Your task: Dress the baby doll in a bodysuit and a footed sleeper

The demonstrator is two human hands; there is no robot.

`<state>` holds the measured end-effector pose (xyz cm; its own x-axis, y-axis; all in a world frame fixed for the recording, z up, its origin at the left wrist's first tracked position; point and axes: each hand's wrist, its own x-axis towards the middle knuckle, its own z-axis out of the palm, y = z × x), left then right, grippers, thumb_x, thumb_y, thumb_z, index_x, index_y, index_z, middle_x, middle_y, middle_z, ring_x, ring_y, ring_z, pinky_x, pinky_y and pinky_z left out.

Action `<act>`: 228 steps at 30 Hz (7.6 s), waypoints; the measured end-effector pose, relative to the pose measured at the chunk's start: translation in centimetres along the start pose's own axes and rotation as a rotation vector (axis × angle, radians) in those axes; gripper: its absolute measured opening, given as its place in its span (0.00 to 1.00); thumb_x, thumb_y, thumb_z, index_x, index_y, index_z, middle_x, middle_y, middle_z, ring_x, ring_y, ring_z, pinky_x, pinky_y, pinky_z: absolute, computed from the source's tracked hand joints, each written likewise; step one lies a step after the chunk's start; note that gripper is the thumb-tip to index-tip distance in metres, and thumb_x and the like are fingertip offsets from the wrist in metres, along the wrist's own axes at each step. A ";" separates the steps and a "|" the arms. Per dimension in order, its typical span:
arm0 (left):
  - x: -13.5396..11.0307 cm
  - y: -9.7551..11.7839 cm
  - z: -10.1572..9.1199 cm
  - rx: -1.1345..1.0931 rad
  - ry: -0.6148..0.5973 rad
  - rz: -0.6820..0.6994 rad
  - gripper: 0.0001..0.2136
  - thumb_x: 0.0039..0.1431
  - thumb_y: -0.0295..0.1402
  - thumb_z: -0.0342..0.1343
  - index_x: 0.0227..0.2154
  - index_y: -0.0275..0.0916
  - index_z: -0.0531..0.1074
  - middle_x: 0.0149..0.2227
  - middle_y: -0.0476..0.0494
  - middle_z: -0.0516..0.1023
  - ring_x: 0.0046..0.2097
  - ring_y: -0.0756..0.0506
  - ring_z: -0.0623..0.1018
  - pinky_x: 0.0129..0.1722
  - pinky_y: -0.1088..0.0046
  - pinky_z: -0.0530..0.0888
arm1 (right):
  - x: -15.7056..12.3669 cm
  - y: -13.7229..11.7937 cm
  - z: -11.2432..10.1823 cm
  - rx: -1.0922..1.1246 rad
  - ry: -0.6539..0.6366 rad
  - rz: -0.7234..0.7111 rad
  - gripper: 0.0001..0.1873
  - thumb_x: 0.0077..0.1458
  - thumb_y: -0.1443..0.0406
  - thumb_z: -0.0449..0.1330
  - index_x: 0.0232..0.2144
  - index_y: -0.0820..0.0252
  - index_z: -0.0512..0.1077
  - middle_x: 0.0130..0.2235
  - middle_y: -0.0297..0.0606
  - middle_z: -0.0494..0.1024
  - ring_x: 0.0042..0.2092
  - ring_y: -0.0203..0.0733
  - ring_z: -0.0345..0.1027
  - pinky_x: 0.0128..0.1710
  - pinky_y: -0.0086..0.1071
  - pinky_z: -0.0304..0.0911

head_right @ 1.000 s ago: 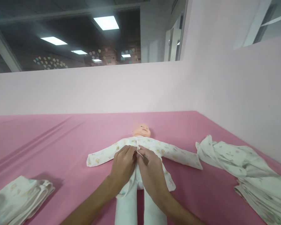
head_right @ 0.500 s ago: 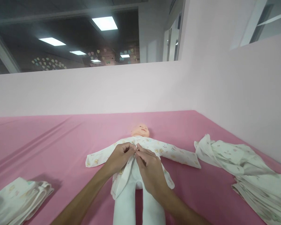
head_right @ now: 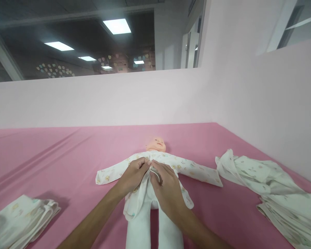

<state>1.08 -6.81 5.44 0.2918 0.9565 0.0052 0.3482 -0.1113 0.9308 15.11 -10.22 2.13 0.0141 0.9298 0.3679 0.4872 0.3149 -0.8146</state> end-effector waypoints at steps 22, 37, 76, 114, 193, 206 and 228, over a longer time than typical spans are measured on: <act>-5.0 0.5 1.6 0.606 0.232 0.144 0.08 0.60 0.37 0.49 0.27 0.40 0.62 0.31 0.48 0.69 0.34 0.45 0.68 0.31 0.70 0.63 | -2.4 2.2 -2.3 -0.216 0.013 -0.096 0.08 0.59 0.61 0.51 0.35 0.54 0.70 0.37 0.40 0.72 0.42 0.48 0.66 0.44 0.44 0.63; -5.6 -0.9 3.0 0.804 0.513 0.479 0.07 0.59 0.25 0.46 0.30 0.41 0.67 0.27 0.50 0.71 0.30 0.46 0.72 0.29 0.70 0.66 | -3.4 -0.2 -3.5 0.148 0.043 0.110 0.07 0.57 0.60 0.52 0.31 0.54 0.66 0.48 0.36 0.73 0.50 0.44 0.67 0.47 0.35 0.64; -5.3 -2.3 4.3 0.828 0.528 0.829 0.08 0.61 0.19 0.47 0.29 0.38 0.64 0.26 0.48 0.69 0.27 0.48 0.67 0.27 0.72 0.63 | -4.5 -1.2 -1.6 0.514 0.056 0.373 0.19 0.54 0.53 0.59 0.44 0.56 0.76 0.27 0.36 0.76 0.29 0.39 0.69 0.25 0.29 0.65; -5.6 0.2 2.5 0.167 0.066 0.131 0.10 0.63 0.33 0.45 0.27 0.39 0.66 0.27 0.52 0.68 0.30 0.51 0.65 0.29 0.74 0.63 | -1.9 0.7 -2.4 -0.094 -0.089 -0.288 0.06 0.56 0.68 0.53 0.27 0.57 0.65 0.27 0.32 0.69 0.28 0.33 0.61 0.27 0.27 0.60; -5.3 -0.5 0.4 0.254 0.134 -0.076 0.11 0.58 0.42 0.49 0.29 0.39 0.68 0.26 0.51 0.66 0.29 0.50 0.64 0.28 0.75 0.63 | -4.4 1.7 -2.4 -0.225 -0.061 -0.621 0.10 0.55 0.73 0.55 0.38 0.58 0.68 0.35 0.37 0.73 0.37 0.41 0.64 0.37 0.38 0.63; -11.0 -5.1 -3.7 0.452 -0.040 -0.008 0.21 0.58 0.44 0.53 0.54 0.50 0.65 0.55 0.45 0.70 0.54 0.41 0.70 0.53 0.66 0.69 | -6.5 6.9 -8.4 -0.392 -0.209 -0.407 0.17 0.57 0.61 0.59 0.50 0.47 0.69 0.48 0.35 0.74 0.51 0.41 0.69 0.48 0.30 0.70; -5.7 -3.4 -2.9 0.482 0.351 -0.094 0.09 0.58 0.38 0.43 0.25 0.41 0.56 0.25 0.53 0.64 0.28 0.49 0.62 0.28 0.75 0.60 | 6.2 7.6 -5.5 -0.413 -0.003 -0.267 0.07 0.56 0.69 0.50 0.26 0.58 0.64 0.28 0.32 0.71 0.30 0.37 0.62 0.32 0.31 0.55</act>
<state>-4.37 -11.09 3.28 -0.0425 0.9909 0.1281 0.7469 -0.0537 0.6628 23.66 -3.11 0.69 -0.1607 0.8279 0.5374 0.7792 0.4406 -0.4458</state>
